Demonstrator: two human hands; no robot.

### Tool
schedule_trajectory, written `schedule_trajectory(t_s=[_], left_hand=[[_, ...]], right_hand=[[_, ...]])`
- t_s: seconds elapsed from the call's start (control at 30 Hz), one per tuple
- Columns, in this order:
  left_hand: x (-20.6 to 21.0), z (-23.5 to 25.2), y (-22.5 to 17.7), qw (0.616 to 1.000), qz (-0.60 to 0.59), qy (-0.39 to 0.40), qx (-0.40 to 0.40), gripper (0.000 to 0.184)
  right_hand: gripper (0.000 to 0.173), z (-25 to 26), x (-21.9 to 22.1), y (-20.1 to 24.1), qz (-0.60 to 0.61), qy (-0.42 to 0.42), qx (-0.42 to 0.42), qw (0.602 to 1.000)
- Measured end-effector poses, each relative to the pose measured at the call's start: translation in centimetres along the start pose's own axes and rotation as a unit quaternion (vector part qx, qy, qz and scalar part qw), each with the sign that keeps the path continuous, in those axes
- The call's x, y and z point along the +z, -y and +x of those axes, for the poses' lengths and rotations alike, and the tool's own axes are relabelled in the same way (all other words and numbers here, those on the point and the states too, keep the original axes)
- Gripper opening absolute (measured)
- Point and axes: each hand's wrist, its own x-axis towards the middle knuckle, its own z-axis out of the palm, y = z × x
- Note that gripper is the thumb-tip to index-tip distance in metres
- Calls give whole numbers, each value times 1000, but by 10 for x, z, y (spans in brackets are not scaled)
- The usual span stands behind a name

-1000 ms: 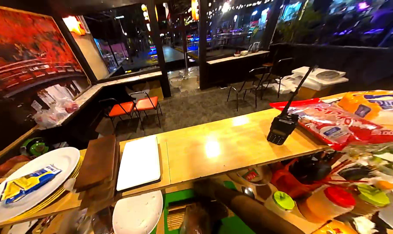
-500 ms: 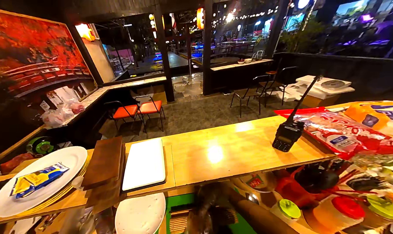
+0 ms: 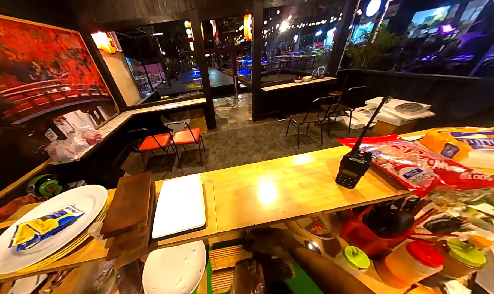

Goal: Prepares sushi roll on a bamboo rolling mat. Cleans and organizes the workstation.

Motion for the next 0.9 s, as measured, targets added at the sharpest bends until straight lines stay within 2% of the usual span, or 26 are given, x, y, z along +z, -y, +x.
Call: schedule_trajectory(t_s=[0.13,0.2,0.27,0.33,0.37,0.47,0.57,0.6,0.67,0.73,0.8,0.83,0.9], left_hand=[[6,0,2,998,36,38,21,33],[2,-2,1,999,15,27,13,31],[-3,-7,-1,997,-73,-9,-31,31],[2,-9,0,990,-120,-31,-63,35],[2,-9,0,991,-116,-29,-66,36],[-4,-6,-4,995,-76,11,-60,40],[9,-1,-4,998,-43,34,-42,39],[14,2,-5,997,-37,39,-53,38],[-6,5,-9,990,-64,94,-85,40],[2,-3,-2,989,-124,16,-85,41],[5,-9,2,968,-228,-32,-103,38],[3,-10,3,957,-264,-29,-114,38],[-1,-8,4,959,-259,-4,-117,38]], right_hand=[[50,22,8,-23,93,26,36,995],[41,20,9,-13,62,15,67,996],[37,14,17,9,11,4,134,991],[36,38,25,-20,-78,47,14,996],[35,45,25,-23,-104,67,-3,992],[38,55,32,-19,-147,80,31,985],[39,49,33,-12,-159,74,38,984],[39,46,31,-10,-158,73,32,984],[38,41,33,-11,-147,60,14,987],[39,36,31,-8,-145,38,7,989],[42,32,29,-4,-139,15,7,990],[42,33,32,-6,-130,6,3,991],[40,35,44,-18,-120,-27,-16,992]])
